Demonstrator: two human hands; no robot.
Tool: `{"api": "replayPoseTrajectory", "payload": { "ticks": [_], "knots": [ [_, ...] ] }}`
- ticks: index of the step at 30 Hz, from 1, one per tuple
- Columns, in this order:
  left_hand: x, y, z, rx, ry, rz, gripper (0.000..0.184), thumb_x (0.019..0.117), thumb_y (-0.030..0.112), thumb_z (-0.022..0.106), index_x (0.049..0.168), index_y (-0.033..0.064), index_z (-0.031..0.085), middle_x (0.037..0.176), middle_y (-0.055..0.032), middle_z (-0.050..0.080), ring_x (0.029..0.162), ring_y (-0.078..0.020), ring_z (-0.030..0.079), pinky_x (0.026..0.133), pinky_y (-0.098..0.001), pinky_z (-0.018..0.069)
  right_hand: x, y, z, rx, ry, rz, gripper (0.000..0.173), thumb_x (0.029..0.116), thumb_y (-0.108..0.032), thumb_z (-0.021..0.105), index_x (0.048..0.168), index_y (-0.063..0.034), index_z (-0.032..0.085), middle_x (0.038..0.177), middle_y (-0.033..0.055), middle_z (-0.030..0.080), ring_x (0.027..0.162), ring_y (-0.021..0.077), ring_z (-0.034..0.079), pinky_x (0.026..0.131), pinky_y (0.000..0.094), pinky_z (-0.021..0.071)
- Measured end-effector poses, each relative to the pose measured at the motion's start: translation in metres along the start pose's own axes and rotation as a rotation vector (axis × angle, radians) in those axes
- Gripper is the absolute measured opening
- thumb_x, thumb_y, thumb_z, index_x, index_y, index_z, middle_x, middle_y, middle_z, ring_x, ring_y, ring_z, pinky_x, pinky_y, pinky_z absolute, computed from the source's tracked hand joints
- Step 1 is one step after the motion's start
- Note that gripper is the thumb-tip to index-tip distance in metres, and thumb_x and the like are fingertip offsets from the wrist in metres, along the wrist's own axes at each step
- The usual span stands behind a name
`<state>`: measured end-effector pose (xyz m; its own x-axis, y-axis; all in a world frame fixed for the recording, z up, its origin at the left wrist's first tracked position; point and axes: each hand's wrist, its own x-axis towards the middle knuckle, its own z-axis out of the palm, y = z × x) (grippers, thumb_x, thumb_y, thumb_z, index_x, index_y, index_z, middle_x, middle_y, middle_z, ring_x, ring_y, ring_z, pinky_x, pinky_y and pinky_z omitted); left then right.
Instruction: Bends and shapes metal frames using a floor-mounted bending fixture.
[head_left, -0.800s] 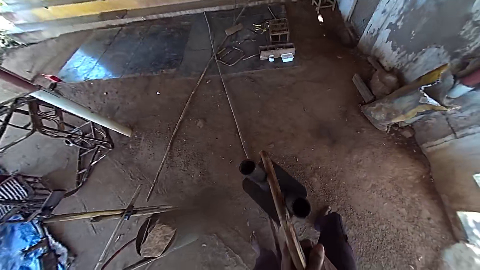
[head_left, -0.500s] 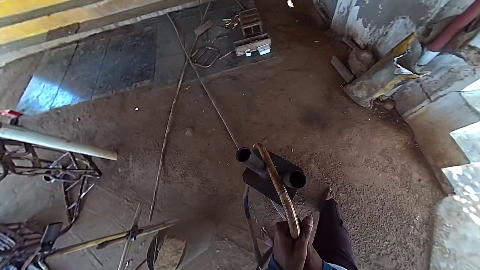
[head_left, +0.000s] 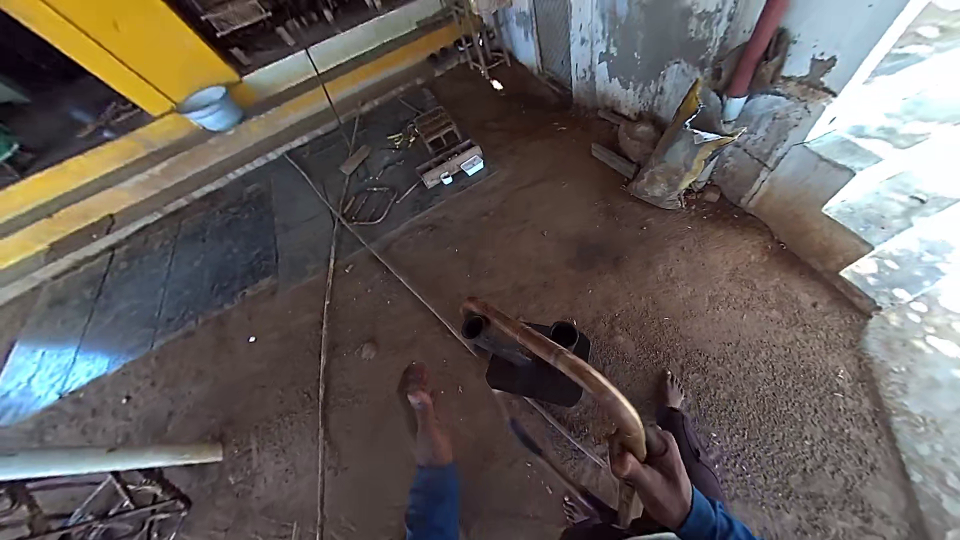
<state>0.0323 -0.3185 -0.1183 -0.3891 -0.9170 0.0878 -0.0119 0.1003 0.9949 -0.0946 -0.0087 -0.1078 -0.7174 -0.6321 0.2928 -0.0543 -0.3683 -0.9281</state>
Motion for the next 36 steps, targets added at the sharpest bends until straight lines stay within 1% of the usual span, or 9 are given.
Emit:
{"api": "replayPoseTrajectory", "payload": {
  "ticks": [3, 6, 10, 17, 24, 29, 32, 34, 36],
  "knots": [
    [0.009, -0.003, -0.021, -0.053, -0.229, 0.125, 0.104, 0.0776, 0.079, 0.068, 0.150, 0.0082, 0.043, 0.142, -0.0059, 0.060, 0.129, -0.0197, 0.059, 0.107, -0.0399, 0.0510, 0.005, -0.005, -0.010, 0.236, -0.162, -0.032, 0.037, 0.0959, -0.058, 0.065, 0.099, -0.0214, 0.068, 0.072, -0.0065, 0.064, 0.062, 0.0031, 0.060, 0.057, 0.0242, 0.0536],
    [0.002, 0.021, -0.037, -0.184, -0.416, 0.127, 0.059, 0.0807, 0.056, 0.082, 0.118, 0.0132, 0.068, 0.100, -0.0060, 0.077, 0.087, -0.0223, 0.076, 0.081, -0.0413, 0.0648, -0.004, -0.018, -0.008, 0.086, -0.131, -0.076, 0.053, 0.1013, -0.065, 0.048, 0.114, -0.0176, 0.069, 0.085, -0.0032, 0.069, 0.072, 0.0033, 0.064, 0.066, 0.0234, 0.0557],
    [-0.051, 0.038, -0.038, -0.061, -0.032, 0.044, 0.022, 0.0969, 0.030, 0.064, 0.079, 0.0185, 0.060, 0.048, 0.0094, 0.050, 0.036, -0.0046, 0.047, 0.035, -0.0230, 0.0450, -0.026, -0.027, 0.004, -0.187, 0.125, -0.076, 0.058, 0.1064, -0.059, 0.040, 0.111, -0.0079, 0.067, 0.077, 0.0019, 0.063, 0.067, 0.0096, 0.061, 0.062, 0.0301, 0.0558],
    [-0.112, 0.025, -0.046, 0.148, 0.317, 0.134, 0.029, 0.1035, 0.021, 0.055, 0.078, 0.0068, 0.056, 0.049, 0.0113, 0.043, 0.038, -0.0002, 0.045, 0.037, -0.0189, 0.0439, -0.050, -0.025, 0.005, -0.079, 0.121, 0.254, 0.064, 0.1011, -0.072, 0.036, 0.084, -0.0135, 0.058, 0.062, -0.0040, 0.048, 0.048, 0.0064, 0.043, 0.045, 0.0256, 0.0390],
    [-0.116, 0.013, -0.062, -0.373, -0.238, 0.013, 0.035, 0.1025, 0.038, 0.062, 0.072, 0.0227, 0.061, 0.049, 0.0086, 0.048, 0.039, -0.0027, 0.045, 0.040, -0.0198, 0.0432, -0.017, -0.019, -0.002, -0.261, 0.232, -0.196, 0.058, 0.1014, -0.067, 0.044, 0.093, -0.0143, 0.068, 0.066, -0.0029, 0.058, 0.058, 0.0058, 0.057, 0.054, 0.0248, 0.0516],
    [-0.124, 0.021, -0.060, -0.365, -0.282, -0.114, 0.040, 0.1011, 0.038, 0.063, 0.066, 0.0194, 0.060, 0.047, 0.0064, 0.047, 0.037, -0.0046, 0.045, 0.038, -0.0220, 0.0435, 0.009, -0.002, -0.009, -0.145, 0.241, -0.091, 0.071, 0.0962, -0.077, 0.040, 0.094, -0.0127, 0.069, 0.069, -0.0025, 0.061, 0.055, 0.0048, 0.053, 0.050, 0.0219, 0.0469],
    [-0.117, 0.022, -0.058, -0.334, -0.181, -0.169, 0.044, 0.1054, 0.034, 0.054, 0.064, 0.0195, 0.055, 0.044, 0.0057, 0.045, 0.034, -0.0046, 0.045, 0.035, -0.0217, 0.0427, 0.018, -0.002, -0.029, -0.104, 0.190, -0.007, 0.080, 0.0993, -0.075, 0.032, 0.119, -0.0065, 0.069, 0.100, 0.0073, 0.070, 0.081, 0.0153, 0.066, 0.069, 0.0329, 0.0575],
    [-0.108, 0.031, -0.057, -0.341, -0.124, -0.215, 0.048, 0.1079, 0.033, 0.046, 0.063, 0.0183, 0.052, 0.043, 0.0048, 0.044, 0.032, -0.0064, 0.044, 0.034, -0.0239, 0.0431, 0.026, -0.010, -0.041, -0.156, 0.095, -0.026, 0.072, 0.1023, -0.065, 0.044, 0.134, -0.0026, 0.062, 0.124, 0.0129, 0.068, 0.110, 0.0244, 0.068, 0.096, 0.0437, 0.0580],
    [-0.099, 0.045, -0.052, -0.396, -0.092, -0.278, 0.050, 0.1098, 0.035, 0.041, 0.064, 0.0165, 0.051, 0.043, 0.0038, 0.044, 0.032, -0.0085, 0.044, 0.033, -0.0262, 0.0439, 0.035, -0.025, -0.039, -0.428, 0.036, -0.058, 0.060, 0.0994, -0.054, 0.061, 0.135, -0.0060, 0.063, 0.131, 0.0080, 0.067, 0.119, 0.0213, 0.065, 0.102, 0.0433, 0.0565]
  ]
}}
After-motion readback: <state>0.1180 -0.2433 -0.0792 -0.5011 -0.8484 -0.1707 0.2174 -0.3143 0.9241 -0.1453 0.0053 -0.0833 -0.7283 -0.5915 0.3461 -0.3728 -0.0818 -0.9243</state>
